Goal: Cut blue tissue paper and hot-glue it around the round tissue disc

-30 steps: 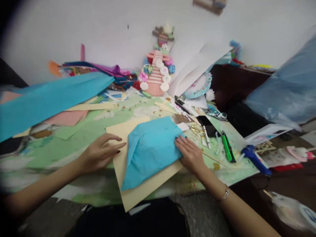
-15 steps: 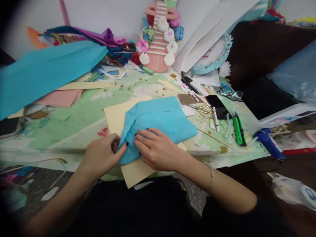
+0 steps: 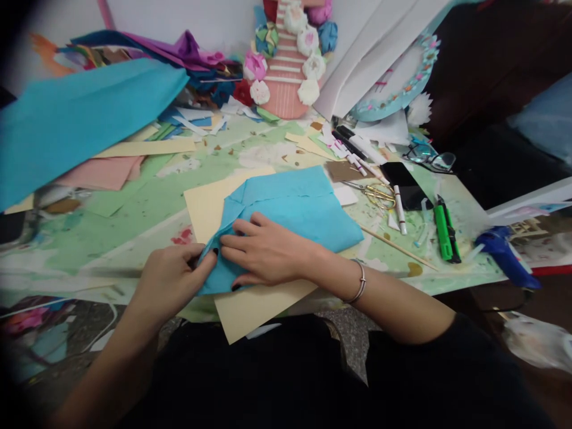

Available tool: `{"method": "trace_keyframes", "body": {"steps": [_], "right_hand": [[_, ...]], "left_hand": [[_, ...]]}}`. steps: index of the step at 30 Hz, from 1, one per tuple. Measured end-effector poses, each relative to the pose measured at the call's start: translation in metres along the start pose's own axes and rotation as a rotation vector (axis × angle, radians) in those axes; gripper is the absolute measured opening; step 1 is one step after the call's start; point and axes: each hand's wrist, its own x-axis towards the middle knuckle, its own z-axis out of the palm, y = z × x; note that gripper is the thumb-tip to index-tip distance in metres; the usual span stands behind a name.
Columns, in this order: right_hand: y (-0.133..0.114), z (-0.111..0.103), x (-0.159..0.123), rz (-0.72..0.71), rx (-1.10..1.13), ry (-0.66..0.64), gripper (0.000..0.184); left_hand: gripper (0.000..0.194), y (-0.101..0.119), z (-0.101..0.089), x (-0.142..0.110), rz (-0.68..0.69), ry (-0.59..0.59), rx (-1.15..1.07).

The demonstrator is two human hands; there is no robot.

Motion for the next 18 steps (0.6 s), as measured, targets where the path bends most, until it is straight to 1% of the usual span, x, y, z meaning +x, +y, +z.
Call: {"method": "trace_keyframes", "body": {"steps": [3,6,8,10,12,13,14,15,16,17,18], "right_hand": [[0.005,0.005,0.004,-0.017,-0.021,0.012,0.053],[0.005,0.012,0.006,0.003,-0.032,0.074,0.053],[0.001,0.012,0.004,0.018,-0.027,0.127,0.051],[-0.006,0.006,-0.006,0.041,-0.013,0.187,0.039],[-0.013,-0.003,-0.027,0.122,0.014,0.269,0.022],[-0.016,-0.009,-0.042,0.209,0.029,0.316,0.018],[-0.017,-0.013,-0.061,0.326,0.037,0.372,0.019],[-0.018,-0.017,-0.084,0.489,0.013,0.495,0.023],[-0.017,-0.019,-0.110,0.715,-0.076,0.593,0.025],[-0.016,-0.020,-0.139,0.974,-0.246,0.663,0.025],[-0.015,-0.020,-0.169,1.256,-0.435,0.659,0.028]], "left_hand": [[0.033,0.001,-0.003,0.006,0.010,-0.041,0.040],[0.032,0.001,-0.005,0.010,0.040,-0.061,0.091],[0.032,0.001,-0.005,0.008,0.048,-0.063,0.116],[0.031,0.001,-0.005,0.005,0.070,-0.044,0.124],[0.028,0.000,-0.004,0.003,0.106,-0.005,0.123],[0.027,0.000,-0.003,0.003,0.115,0.010,0.118],[0.026,-0.001,-0.004,0.004,0.115,0.021,0.112],[0.025,-0.003,-0.004,0.006,0.106,0.030,0.110],[0.025,-0.004,-0.006,0.008,0.091,0.039,0.111],[0.025,-0.006,-0.007,0.011,0.075,0.045,0.117],[0.025,-0.008,-0.009,0.014,0.059,0.050,0.125]]}}
